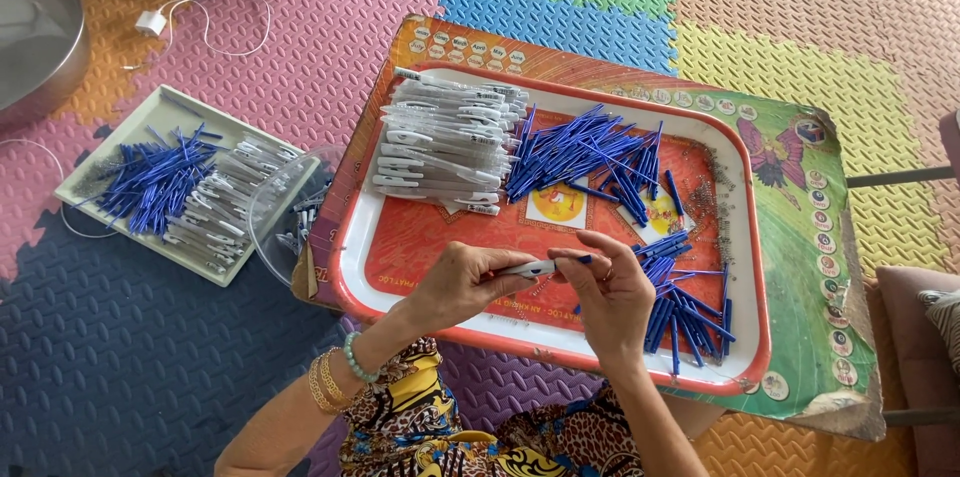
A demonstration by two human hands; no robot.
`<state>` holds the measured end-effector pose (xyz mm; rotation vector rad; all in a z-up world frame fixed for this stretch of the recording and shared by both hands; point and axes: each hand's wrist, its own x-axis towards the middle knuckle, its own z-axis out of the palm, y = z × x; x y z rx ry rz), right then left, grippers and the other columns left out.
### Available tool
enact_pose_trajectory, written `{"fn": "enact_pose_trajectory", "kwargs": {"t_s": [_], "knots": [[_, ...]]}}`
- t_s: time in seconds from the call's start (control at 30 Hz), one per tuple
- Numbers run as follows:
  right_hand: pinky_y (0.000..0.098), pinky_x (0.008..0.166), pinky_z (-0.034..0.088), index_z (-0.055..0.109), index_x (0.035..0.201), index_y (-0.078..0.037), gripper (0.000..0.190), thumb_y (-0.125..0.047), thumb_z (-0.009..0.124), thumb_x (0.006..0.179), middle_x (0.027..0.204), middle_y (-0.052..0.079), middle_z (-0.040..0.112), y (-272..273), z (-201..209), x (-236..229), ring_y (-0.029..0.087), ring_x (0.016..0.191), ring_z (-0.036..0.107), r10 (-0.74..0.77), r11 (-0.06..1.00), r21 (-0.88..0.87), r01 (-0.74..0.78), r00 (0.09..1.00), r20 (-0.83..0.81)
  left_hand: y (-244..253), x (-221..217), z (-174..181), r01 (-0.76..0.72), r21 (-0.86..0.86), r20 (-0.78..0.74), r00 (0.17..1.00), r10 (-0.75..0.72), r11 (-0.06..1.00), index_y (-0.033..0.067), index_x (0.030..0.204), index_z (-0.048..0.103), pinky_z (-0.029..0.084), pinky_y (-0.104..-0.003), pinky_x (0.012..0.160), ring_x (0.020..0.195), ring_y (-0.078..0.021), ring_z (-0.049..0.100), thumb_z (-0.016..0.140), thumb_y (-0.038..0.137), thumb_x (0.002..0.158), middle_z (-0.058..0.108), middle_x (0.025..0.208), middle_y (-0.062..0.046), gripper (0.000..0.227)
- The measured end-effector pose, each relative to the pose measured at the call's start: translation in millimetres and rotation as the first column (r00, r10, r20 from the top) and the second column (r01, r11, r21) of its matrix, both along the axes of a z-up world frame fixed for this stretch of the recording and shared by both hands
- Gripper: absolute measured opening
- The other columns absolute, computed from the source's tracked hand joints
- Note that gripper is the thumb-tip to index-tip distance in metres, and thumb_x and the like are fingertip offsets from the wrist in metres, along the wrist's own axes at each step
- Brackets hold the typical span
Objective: Assembling pens by manually joining blue barrels with white caps on a tray.
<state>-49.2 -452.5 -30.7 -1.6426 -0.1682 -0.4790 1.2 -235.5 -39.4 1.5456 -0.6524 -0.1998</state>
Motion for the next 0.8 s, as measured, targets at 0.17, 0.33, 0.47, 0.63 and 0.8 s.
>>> {"fn": "enact_pose_trajectory", "kwargs": {"t_s": [0.17, 0.33, 0.47, 0.63, 0.8], "knots": [[0.0372, 0.084, 0.075, 0.061, 0.145, 0.0, 0.035, -0.018, 0.056, 0.116, 0.127, 0.022, 0.08, 9.2, -7.5, -14.2, 0.026, 0.091, 0.086, -0.093, 0.988, -0.114, 0.104, 0.991, 0.1, 3.2, -3.4, 16.4, -0.033, 0.164, 0.104, 0.994, 0.016, 0.986, 0.004, 0.134, 0.078, 0.062, -0.023, 0.064, 0.077, -0.0087, 0.077, 0.08, 0.019, 0.1, 0.088, 0.107, -0.009, 0.037], [0.0322, 0.079, 0.067, 0.064, 0.15, -0.007, 0.04, -0.029, 0.054, 0.118, 0.14, 0.014, 0.078, 15.0, -19.9, -20.2, 0.021, 0.103, 0.08, -0.079, 0.912, -0.387, 0.139, 0.983, 0.166, 1.5, -6.9, 20.9, -0.045, 0.147, 0.185, 0.983, 0.017, 0.988, 0.0095, 0.136, 0.078, 0.055, -0.026, 0.059, 0.071, -0.0064, 0.069, 0.078, 0.023, 0.103, 0.088, 0.105, -0.004, 0.035], [0.0436, 0.105, 0.068, 0.05, 0.162, -0.007, 0.049, -0.027, 0.055, 0.117, 0.155, 0.016, 0.069, 14.5, -13.3, -14.5, 0.029, 0.122, 0.082, 0.073, 0.92, -0.392, -0.025, 0.991, 0.109, 14.5, -5.6, 40.4, -0.025, 0.122, 0.184, 0.983, 0.002, 0.992, 0.0041, 0.139, 0.075, 0.058, -0.026, 0.065, 0.082, -0.0094, 0.076, 0.074, 0.019, 0.106, 0.087, 0.118, -0.008, 0.037], [0.0445, 0.108, 0.068, 0.047, 0.162, -0.011, 0.048, 0.002, 0.049, 0.115, 0.145, 0.02, 0.071, -28.1, -7.9, -3.4, 0.032, 0.124, 0.078, 0.105, 0.989, -0.108, -0.096, 0.991, 0.078, 124.7, -3.3, 53.6, -0.147, -0.079, 0.138, 0.978, 0.157, 0.986, 0.0041, 0.136, 0.074, 0.068, -0.021, 0.084, 0.099, -0.0175, 0.082, 0.07, 0.012, 0.108, 0.085, 0.121, -0.01, 0.03], [0.0275, 0.077, 0.067, 0.075, 0.135, -0.01, 0.026, -0.018, 0.065, 0.112, 0.116, 0.007, 0.086, -53.0, -15.0, -6.6, 0.017, 0.101, 0.085, -0.085, 0.831, -0.549, 0.087, 0.996, 0.03, 236.7, -8.5, 11.9, -0.617, -0.098, -0.169, 0.784, 0.598, 0.781, 0.0057, 0.131, 0.076, 0.07, -0.022, 0.088, 0.094, -0.0179, 0.079, 0.075, 0.008, 0.105, 0.083, 0.115, -0.014, 0.026]]}}
